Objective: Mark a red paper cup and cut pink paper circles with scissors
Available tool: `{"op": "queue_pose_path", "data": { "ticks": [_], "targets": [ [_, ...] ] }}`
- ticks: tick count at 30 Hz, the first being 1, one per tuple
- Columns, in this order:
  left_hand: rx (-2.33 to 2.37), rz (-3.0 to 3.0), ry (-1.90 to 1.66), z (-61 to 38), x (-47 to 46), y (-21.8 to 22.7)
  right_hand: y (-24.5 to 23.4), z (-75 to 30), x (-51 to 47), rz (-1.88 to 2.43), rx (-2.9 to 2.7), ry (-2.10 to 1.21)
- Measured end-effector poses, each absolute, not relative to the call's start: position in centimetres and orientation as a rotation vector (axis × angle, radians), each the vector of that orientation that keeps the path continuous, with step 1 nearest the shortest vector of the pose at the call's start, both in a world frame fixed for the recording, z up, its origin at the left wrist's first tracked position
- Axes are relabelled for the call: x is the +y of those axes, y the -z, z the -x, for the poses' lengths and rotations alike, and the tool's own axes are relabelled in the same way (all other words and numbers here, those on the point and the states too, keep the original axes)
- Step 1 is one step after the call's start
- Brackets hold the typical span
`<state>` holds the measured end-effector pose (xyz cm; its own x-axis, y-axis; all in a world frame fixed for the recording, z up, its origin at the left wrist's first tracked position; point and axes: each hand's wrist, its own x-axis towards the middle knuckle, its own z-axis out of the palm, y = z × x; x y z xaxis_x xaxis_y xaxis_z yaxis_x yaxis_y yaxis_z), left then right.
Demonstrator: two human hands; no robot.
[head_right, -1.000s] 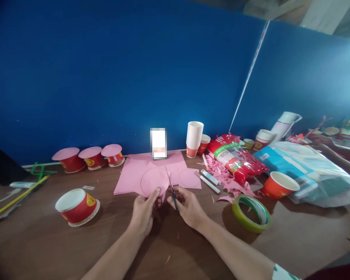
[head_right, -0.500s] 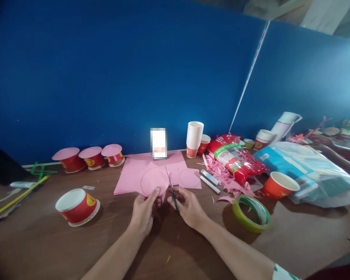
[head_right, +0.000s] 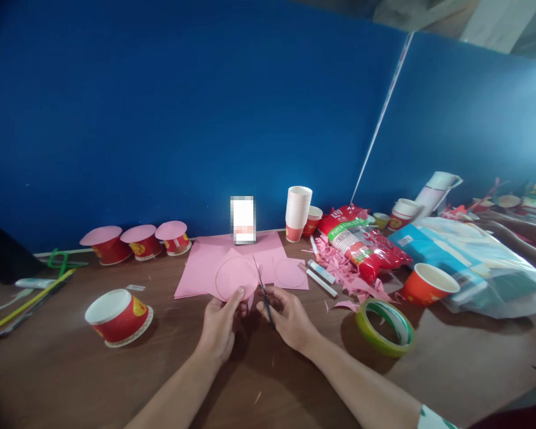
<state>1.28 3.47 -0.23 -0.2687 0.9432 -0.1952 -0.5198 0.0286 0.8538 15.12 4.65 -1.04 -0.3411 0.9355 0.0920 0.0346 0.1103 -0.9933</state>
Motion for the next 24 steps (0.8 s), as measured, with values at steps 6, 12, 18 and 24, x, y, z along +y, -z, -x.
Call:
{"op": "queue_pose_path", "data": {
  "ticks": [6,12,18,24],
  "targets": [
    [1.027,-0.526,-1.555,-1.30,3.45,0.11,0.89,-15.09,4.57,0.994,-1.559,-1.344],
    [1.106,-0.562,-1.531,-1.33,3.42,0.09,1.09,-15.06,4.61,0.996,-1.551,-1.349],
    [1.106,-0.582,-1.519,-1.26,3.41,0.22,0.70,-15.00,4.54,0.978,-1.582,-1.336],
    [1.104,-0.601,-1.514,-1.24,3.38,0.24,0.54,-14.99,4.53,0.975,-1.587,-1.324]
  ]
}}
